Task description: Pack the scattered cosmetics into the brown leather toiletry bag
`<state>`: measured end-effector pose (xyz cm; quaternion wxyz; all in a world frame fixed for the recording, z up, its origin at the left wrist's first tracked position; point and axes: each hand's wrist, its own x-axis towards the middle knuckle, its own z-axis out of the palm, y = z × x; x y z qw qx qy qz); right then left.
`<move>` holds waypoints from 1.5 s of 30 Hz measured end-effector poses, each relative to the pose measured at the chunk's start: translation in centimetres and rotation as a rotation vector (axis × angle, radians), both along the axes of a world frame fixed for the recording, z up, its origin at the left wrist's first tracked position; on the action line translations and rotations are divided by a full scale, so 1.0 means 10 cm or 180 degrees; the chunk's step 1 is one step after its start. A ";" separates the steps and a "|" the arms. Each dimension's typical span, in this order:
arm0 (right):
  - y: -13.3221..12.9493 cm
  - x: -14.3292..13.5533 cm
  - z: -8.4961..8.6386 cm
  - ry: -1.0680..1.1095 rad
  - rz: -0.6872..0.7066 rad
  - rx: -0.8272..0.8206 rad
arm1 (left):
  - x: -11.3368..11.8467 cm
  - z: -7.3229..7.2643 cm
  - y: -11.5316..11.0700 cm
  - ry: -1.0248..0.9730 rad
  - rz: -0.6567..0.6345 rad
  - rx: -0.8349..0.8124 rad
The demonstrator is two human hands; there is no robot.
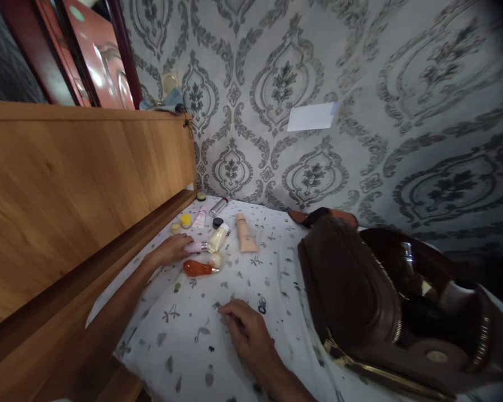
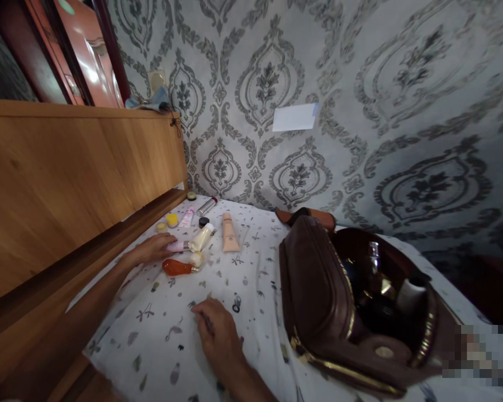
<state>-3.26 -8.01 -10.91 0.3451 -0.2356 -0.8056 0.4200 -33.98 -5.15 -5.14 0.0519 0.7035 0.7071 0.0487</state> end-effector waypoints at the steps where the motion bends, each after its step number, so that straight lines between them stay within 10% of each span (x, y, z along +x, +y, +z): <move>1: 0.00 0.00 0.01 0.0006 0.0003 0.0006 | 0.00 0.00 0.00 0.0012 0.0045 0.0009; 18: 0.01 0.00 0.00 0.0078 0.0017 0.0010 | 0.21 -0.03 0.03 -0.0046 0.0516 0.0688; 32: 0.01 -0.01 -0.07 0.0123 -0.0033 0.0097 | 0.78 0.03 0.74 0.0004 0.0427 0.0107; 45: 0.01 -0.01 0.00 0.0163 0.0062 0.0061 | 0.83 0.16 0.23 -0.0159 0.0182 0.0053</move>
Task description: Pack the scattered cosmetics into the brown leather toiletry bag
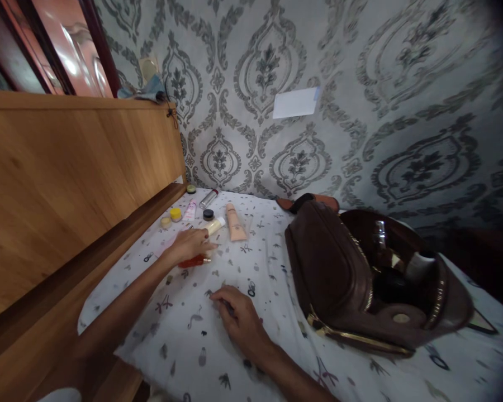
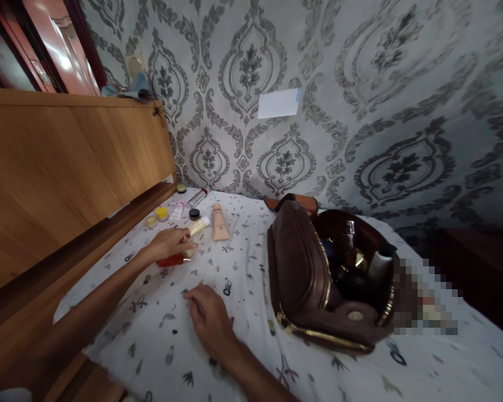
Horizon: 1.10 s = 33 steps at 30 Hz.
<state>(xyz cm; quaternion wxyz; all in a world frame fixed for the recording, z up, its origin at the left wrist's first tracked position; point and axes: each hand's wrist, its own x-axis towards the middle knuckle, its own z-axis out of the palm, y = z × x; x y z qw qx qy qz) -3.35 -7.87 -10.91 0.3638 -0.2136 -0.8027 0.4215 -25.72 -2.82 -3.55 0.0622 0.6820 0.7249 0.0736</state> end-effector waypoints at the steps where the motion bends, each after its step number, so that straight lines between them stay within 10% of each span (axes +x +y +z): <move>1: 0.00 0.00 0.00 0.0008 0.0000 0.0002 | 0.01 -0.03 -0.03 -0.0043 -0.0026 -0.0016; 15: 0.00 0.01 0.00 0.0038 -0.0025 0.0081 | 0.06 -0.16 -0.04 -0.1678 -0.0747 0.0378; 33: -0.01 0.01 0.03 -0.0026 -0.0034 -0.0066 | -0.34 0.18 -0.51 -0.0392 -0.0276 -0.0721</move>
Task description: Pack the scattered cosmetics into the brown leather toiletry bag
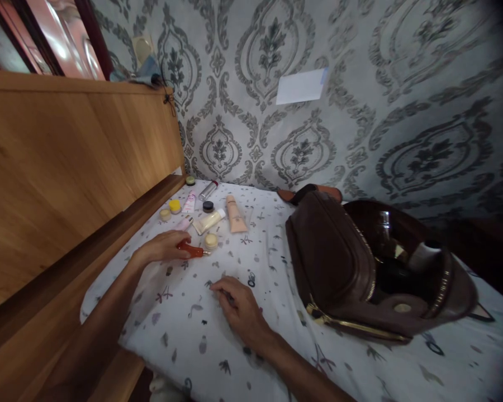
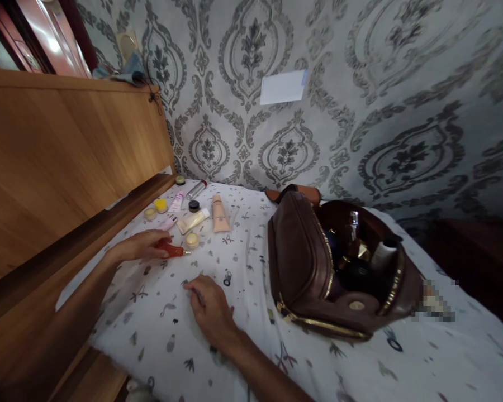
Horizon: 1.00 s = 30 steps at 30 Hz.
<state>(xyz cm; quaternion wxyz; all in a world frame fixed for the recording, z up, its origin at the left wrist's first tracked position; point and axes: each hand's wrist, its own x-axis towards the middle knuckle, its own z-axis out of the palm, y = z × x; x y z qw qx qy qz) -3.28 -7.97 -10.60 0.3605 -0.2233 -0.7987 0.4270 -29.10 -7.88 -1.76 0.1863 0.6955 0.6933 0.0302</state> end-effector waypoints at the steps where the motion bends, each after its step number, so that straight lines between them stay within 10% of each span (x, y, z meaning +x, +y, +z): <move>1: 0.00 0.00 0.00 -0.0015 -0.0003 -0.0001 | 0.01 -0.02 -0.03 0.0055 0.0000 -0.0045; 16: 0.04 -0.04 -0.04 0.0758 -0.0430 -0.1475 | 0.29 -0.27 -0.10 -0.1305 -0.0657 0.0849; 30: 0.12 -0.06 0.03 0.1218 -0.0732 -0.2027 | 0.48 -0.77 -0.09 -0.3468 -0.0161 0.0179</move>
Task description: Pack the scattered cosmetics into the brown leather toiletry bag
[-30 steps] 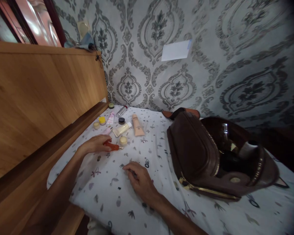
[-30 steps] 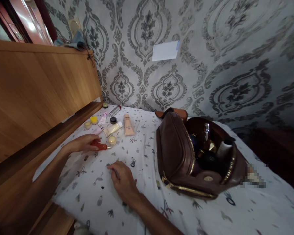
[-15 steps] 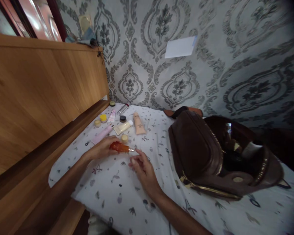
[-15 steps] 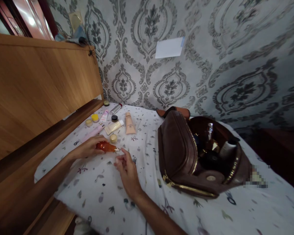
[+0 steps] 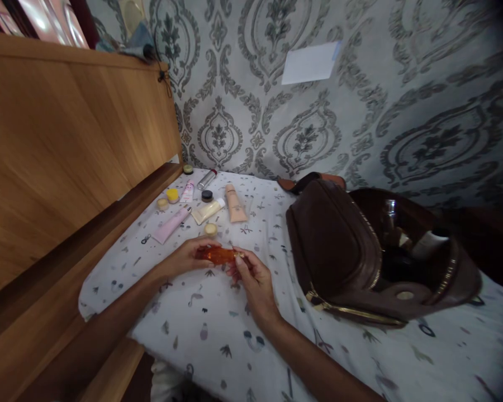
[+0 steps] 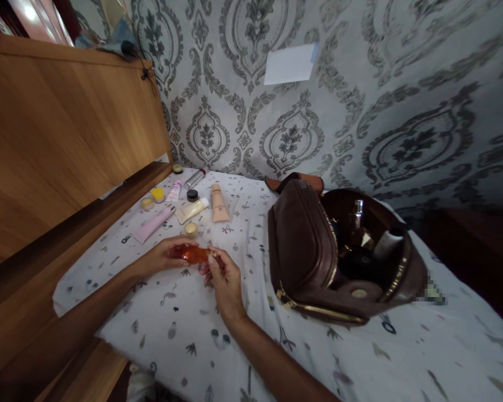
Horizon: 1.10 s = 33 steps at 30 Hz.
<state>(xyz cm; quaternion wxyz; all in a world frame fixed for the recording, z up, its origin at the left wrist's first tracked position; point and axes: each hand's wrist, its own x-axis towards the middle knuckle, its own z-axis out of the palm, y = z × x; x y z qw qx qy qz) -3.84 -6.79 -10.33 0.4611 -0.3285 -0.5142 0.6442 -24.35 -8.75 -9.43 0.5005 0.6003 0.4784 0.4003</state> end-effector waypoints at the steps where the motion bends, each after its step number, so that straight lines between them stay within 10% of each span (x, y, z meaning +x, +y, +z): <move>1: 0.00 0.00 0.00 -0.0004 0.0001 -0.0002 | 0.00 -0.01 -0.01 -0.0023 0.0044 -0.0028; 21: 0.01 0.00 0.03 0.0215 -0.0025 -0.0166 | 0.17 0.02 -0.05 0.0656 0.0461 0.0626; 33: -0.03 0.03 0.10 0.0214 -0.0124 -0.0152 | 0.19 0.00 -0.04 -0.0093 0.0467 0.0321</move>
